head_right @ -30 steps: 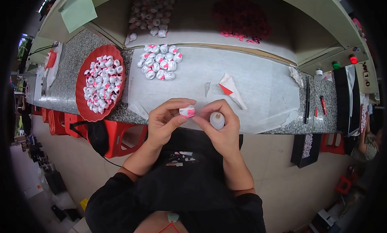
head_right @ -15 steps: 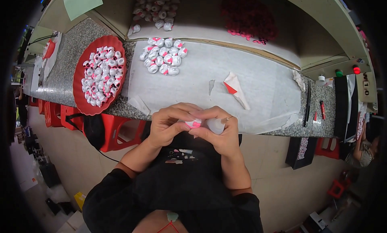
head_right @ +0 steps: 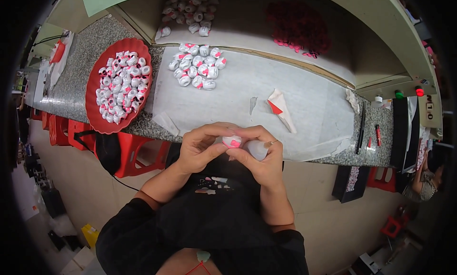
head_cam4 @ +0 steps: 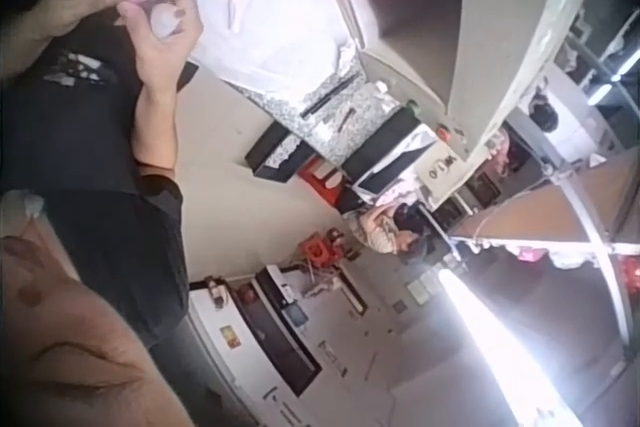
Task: Applying liquid from a squeeze bottle to small ceramic pieces and organizing them on a workbench.
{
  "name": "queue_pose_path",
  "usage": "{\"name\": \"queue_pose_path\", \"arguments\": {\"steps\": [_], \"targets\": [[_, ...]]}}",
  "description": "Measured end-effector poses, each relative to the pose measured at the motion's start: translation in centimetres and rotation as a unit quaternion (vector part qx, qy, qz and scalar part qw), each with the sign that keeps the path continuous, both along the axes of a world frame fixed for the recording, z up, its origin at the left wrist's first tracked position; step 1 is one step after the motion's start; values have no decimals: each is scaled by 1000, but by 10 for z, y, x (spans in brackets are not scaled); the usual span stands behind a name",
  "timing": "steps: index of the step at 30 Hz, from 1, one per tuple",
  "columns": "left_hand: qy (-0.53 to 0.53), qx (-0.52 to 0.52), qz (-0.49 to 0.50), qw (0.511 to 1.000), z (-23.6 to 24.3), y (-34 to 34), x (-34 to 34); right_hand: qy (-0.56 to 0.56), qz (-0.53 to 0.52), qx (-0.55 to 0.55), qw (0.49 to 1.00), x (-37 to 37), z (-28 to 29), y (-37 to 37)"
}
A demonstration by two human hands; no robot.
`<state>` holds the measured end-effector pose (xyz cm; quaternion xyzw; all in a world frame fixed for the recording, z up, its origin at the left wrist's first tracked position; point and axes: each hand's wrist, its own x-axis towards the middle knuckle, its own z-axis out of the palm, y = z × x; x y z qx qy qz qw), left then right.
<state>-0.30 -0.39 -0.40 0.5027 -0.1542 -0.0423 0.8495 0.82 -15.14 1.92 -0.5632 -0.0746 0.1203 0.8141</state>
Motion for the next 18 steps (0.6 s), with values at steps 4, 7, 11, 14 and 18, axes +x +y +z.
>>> {"name": "queue_pose_path", "arguments": {"steps": [4, 7, 11, 14, 18], "targets": [[-23, -6, 12, 1000, 0, -2, 1, 11, -2, -20, 1000, -1, 1, 0], [-18, -28, 5, 999, 1, -3, 1, -3, -15, -2, 1000, -2, -3, 2], [5, -21, 6, 1000, 3, -1, 2, -10, -29, 8, 999, -2, -5, 5], [40, -49, 1, 998, 4, 1, 1, 4, -16, 15, 1000, 0, -1, 6], [18, -151, -36, 988, -6, -2, 3, -14, 3, 12, 1000, -5, -4, 3]]}}
